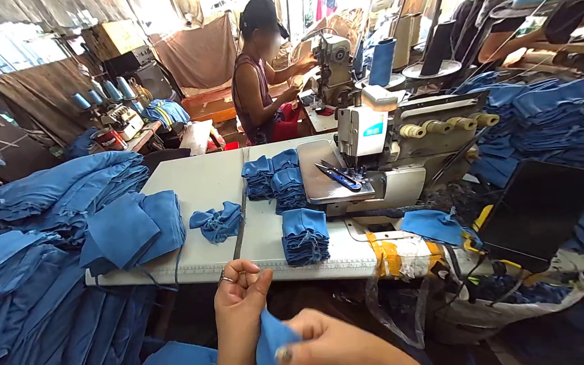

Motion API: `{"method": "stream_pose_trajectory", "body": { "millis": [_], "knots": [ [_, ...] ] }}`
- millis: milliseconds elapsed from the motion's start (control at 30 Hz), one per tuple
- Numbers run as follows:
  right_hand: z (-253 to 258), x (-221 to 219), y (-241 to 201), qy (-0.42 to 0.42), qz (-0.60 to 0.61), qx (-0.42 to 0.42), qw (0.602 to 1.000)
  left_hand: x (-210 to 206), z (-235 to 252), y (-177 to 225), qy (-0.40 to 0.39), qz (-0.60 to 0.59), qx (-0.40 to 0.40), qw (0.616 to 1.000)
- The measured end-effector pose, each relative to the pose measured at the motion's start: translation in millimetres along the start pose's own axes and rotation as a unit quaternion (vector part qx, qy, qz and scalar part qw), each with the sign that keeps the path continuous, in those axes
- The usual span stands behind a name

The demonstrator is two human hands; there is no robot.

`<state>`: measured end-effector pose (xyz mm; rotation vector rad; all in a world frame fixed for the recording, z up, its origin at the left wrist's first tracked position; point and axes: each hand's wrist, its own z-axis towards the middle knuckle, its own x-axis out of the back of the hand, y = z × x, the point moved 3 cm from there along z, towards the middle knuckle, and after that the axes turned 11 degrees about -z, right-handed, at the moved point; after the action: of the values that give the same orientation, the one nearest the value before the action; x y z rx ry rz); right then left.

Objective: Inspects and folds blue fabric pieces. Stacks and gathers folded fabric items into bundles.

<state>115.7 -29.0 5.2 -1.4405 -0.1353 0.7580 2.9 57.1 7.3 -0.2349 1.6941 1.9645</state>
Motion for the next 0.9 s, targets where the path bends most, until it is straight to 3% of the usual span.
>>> {"method": "stream_pose_trajectory", "body": {
  "millis": [100,200,267,367,467,533,600,633,700,800,900],
  "knots": [
    [-3.6,23.9,-9.0,0.133,0.053,0.030,0.989,7.9,-4.4,8.9,0.018,0.065,-0.092,0.993],
    [-9.4,39.2,-11.7,0.249,0.010,0.046,0.967,7.1,-14.6,19.3,-0.050,0.037,-0.101,0.993],
    [-9.6,38.3,-10.8,0.259,-0.016,0.049,0.965,-1.1,-25.5,20.5,-0.093,0.020,-0.045,0.994],
    [-7.3,29.8,-11.0,0.240,-0.080,0.051,0.966,-3.5,-32.4,19.0,-0.051,-0.008,0.065,0.997],
    [-9.0,28.7,-12.1,0.198,-0.253,0.071,0.944,4.4,-33.7,20.0,-0.085,-0.022,0.116,0.989],
    [-12.2,32.3,-9.9,0.186,-0.401,0.061,0.895,9.1,-34.6,21.5,-0.139,-0.013,0.088,0.986],
    [-13.0,37.3,-7.1,0.226,-0.548,0.064,0.803,14.3,-32.8,23.3,-0.169,-0.007,0.034,0.985],
    [-12.6,41.2,-6.4,0.237,-0.602,0.067,0.760,16.7,-31.1,23.4,-0.165,-0.026,0.010,0.986],
    [-12.3,46.8,-4.5,0.231,-0.650,0.065,0.722,17.4,-28.3,22.3,-0.114,-0.117,-0.014,0.986],
    [-6.7,41.7,-0.9,0.230,-0.637,0.133,0.723,12.4,-23.2,18.0,-0.044,-0.284,0.021,0.957],
    [-1.4,34.4,2.1,0.238,-0.604,0.171,0.741,10.7,-19.9,10.0,-0.095,-0.326,0.039,0.940]
  ]
}}
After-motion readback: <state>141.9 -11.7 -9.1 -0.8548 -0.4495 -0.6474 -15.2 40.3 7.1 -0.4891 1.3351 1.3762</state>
